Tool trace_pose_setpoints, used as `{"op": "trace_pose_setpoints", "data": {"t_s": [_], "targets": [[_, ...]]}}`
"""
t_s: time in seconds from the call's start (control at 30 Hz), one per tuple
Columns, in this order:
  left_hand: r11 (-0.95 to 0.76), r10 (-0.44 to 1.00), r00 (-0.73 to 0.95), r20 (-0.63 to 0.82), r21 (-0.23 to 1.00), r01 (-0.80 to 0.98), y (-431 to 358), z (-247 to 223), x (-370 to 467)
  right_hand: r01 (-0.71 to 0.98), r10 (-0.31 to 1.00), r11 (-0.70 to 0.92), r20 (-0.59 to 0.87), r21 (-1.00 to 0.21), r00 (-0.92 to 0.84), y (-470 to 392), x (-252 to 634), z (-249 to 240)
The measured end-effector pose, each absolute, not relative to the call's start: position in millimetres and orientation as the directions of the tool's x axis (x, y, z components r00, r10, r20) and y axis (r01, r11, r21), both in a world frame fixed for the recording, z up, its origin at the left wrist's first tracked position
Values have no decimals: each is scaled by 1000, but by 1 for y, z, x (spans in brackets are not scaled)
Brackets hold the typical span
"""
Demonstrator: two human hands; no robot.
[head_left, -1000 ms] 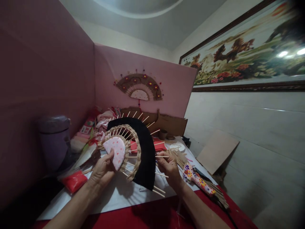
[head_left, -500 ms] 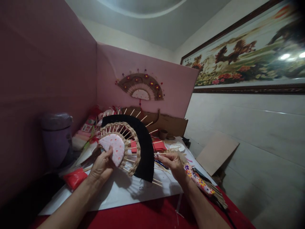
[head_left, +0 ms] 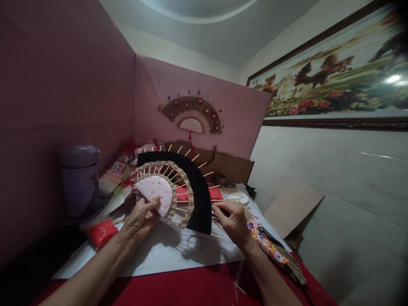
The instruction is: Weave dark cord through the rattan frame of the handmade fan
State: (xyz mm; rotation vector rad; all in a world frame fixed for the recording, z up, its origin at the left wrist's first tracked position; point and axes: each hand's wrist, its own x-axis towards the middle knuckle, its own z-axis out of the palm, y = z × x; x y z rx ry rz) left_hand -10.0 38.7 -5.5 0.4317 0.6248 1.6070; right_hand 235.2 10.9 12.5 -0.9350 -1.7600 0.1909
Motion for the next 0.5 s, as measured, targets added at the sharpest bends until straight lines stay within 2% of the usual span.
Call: {"op": "trace_pose_setpoints", "data": {"t_s": [0.27, 0.37, 0.5], "targets": [[-136, 984, -178, 0, 647, -751, 42, -9, -12, 626, 572, 687, 806, -368, -154, 7, 236, 13], [-152, 977, -211, -20, 628, -763, 41, -7, -12, 632, 549, 691, 823, -350, -144, 5, 238, 14], [-174, 979, -201, 29, 631, -756, 37, -7, -13, 661, 601, 665, 775, -347, -197, 3, 240, 15]]}}
